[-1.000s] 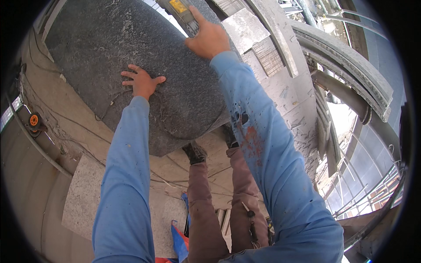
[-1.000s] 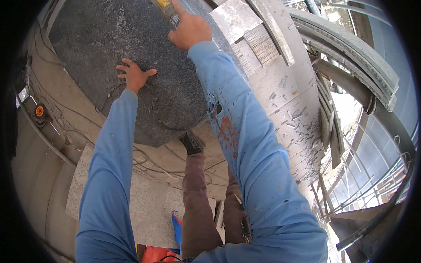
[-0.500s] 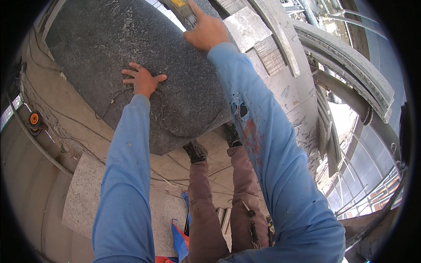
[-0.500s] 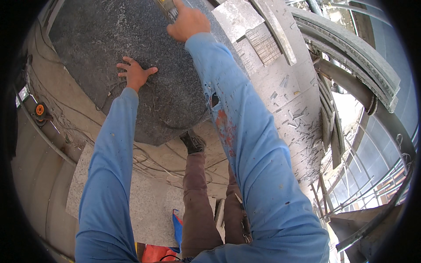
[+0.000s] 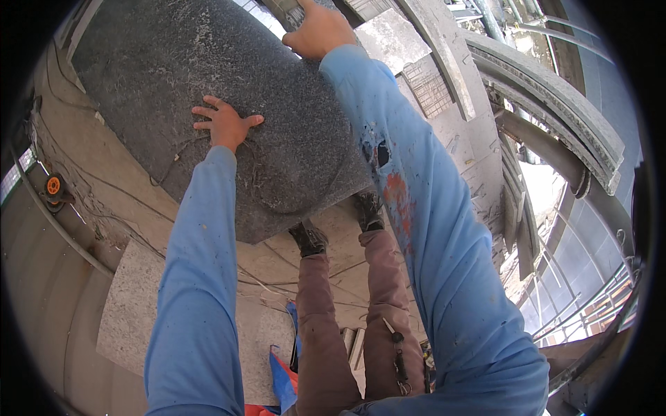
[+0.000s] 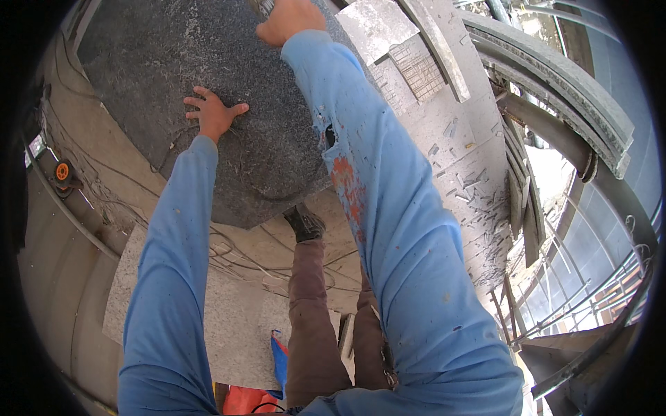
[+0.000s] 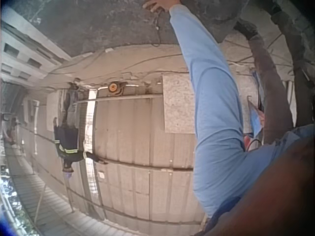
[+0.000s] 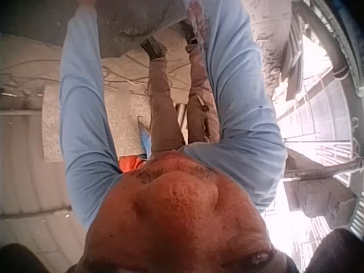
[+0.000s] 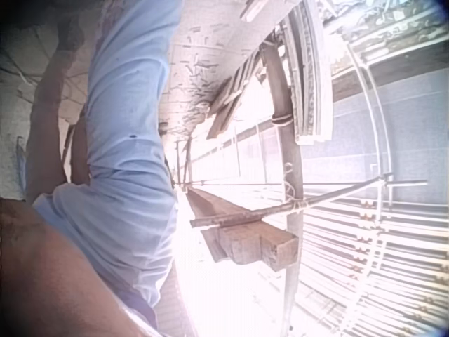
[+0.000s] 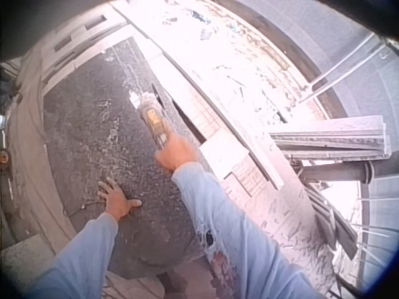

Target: The person uses an angle grinder to cut a large rectangular stone slab. They reposition the slab and continue cutting along a marked line, generating dust and debris.

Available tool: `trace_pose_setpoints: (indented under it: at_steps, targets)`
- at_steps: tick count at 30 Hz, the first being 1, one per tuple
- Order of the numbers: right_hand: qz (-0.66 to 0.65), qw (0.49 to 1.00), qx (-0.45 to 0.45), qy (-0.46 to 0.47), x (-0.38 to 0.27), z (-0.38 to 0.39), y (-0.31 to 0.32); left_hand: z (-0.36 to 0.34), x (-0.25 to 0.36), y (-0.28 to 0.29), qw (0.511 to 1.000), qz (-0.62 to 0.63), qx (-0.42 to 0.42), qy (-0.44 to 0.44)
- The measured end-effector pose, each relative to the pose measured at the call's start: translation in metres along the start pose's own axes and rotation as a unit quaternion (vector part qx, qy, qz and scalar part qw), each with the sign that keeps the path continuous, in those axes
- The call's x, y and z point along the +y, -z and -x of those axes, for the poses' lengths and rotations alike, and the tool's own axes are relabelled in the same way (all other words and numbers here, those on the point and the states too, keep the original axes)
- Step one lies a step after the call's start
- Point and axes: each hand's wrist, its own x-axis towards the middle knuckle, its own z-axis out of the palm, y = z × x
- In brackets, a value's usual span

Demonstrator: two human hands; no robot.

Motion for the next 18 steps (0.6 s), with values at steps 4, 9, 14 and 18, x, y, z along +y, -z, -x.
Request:
trace_pose_setpoints:
  at_steps: [4,9,14,18]
  targets:
    - [-0.008,1.0,0.022,0.016,0.0,0.004,0.0,0.001,0.0,0.002,1.0,-0.017,-0.006,-0.002]
    - [0.02,1.0,-0.003,0.01,0.0,0.021,0.009,0.001,0.001,0.002,1.0,-0.008,-0.015,0.013]
    - [-0.003,0.998,0.041,0.043,0.01,0.035,0.004,-0.001,-0.001,-0.001,1.0,-0.017,-0.006,0.009]
    - [0.007,0.999,0.022,0.03,0.014,0.043,0.008,0.0,0.0,-0.001,1.0,-0.03,-0.002,0.001]
